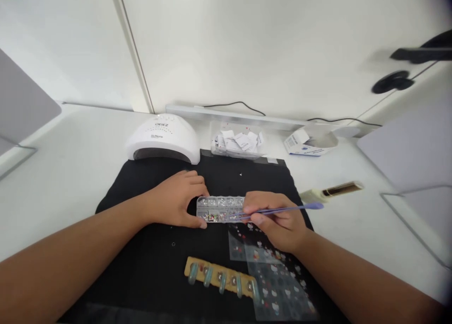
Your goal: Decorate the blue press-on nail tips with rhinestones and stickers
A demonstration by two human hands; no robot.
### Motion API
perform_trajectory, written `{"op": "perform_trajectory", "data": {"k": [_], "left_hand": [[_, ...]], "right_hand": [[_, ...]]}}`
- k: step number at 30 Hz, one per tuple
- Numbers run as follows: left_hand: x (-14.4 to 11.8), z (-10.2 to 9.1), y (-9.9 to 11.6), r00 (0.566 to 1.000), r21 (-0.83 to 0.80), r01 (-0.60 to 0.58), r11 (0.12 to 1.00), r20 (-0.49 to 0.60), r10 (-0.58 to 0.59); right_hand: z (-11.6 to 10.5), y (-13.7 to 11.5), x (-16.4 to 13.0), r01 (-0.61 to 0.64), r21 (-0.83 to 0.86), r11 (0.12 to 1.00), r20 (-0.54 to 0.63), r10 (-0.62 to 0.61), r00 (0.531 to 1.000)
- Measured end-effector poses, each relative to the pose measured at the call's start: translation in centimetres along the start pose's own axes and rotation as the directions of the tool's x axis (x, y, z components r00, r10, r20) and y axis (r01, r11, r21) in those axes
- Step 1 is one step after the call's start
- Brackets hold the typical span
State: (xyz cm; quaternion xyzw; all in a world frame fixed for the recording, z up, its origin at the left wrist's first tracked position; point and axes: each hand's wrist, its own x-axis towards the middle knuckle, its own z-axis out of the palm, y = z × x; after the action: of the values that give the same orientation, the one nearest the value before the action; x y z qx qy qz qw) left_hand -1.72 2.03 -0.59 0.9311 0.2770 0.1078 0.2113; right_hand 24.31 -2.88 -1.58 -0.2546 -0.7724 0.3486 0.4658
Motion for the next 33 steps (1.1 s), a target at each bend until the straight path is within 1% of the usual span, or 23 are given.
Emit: {"op": "perform_trajectory", "data": {"k": [2, 5, 7, 16, 20, 25, 30, 33], "left_hand": [[0.01, 0.08, -0.1, 1.0, -0.009, -0.001, 1.0, -0.001, 0.001], [-0.06, 0.12, -0.1, 1.0, -0.013, -0.014, 1.0, 0.008, 0.015], [-0.11, 0.11, -0.07, 1.0, -0.014, -0.02, 1.0, 0.017, 0.02], [-0.05, 0.08, -0.35, 1.0, 0.001, -0.015, 1.0, 0.027, 0.015], [-0.08, 0.09, -0.38, 1.0, -0.009, -0.01, 1.0, 0.022, 0.01], [-0.08, 0.24, -0.43, 1.0, -0.014, -0.014, 1.0, -0.002, 0.014], [0.0, 0.22, -0.44, 1.0, -0.022, -0.001, 1.0, 0.003, 0.001], [0.03, 0.2, -0.45, 1.0, -0.027, -0.013, 1.0, -0.011, 0.012]], "right_hand": [[0.03, 0.08, -0.15, 0.023, -0.029, 0.999, 0.01, -0.023, 1.0], [-0.05, 0.09, -0.16, 0.087, -0.106, 0.991, 0.113, -0.075, 0.991], [-0.17, 0.07, -0.08, 0.104, -0.145, 0.984, 0.158, -0.081, 0.984], [-0.17, -0.41, 0.25, 0.066, -0.223, 0.973, 0.171, -0.028, 0.985], [-0.06, -0.43, 0.11, 0.066, -0.229, 0.971, 0.173, -0.026, 0.985], [-0.04, -0.41, 0.0, 0.065, -0.194, 0.979, 0.196, -0.026, 0.98], [-0.11, -0.45, 0.04, 0.052, -0.211, 0.976, 0.203, -0.008, 0.979], [-0.14, -0.51, 0.0, 0.052, -0.233, 0.971, 0.206, -0.003, 0.979]]}}
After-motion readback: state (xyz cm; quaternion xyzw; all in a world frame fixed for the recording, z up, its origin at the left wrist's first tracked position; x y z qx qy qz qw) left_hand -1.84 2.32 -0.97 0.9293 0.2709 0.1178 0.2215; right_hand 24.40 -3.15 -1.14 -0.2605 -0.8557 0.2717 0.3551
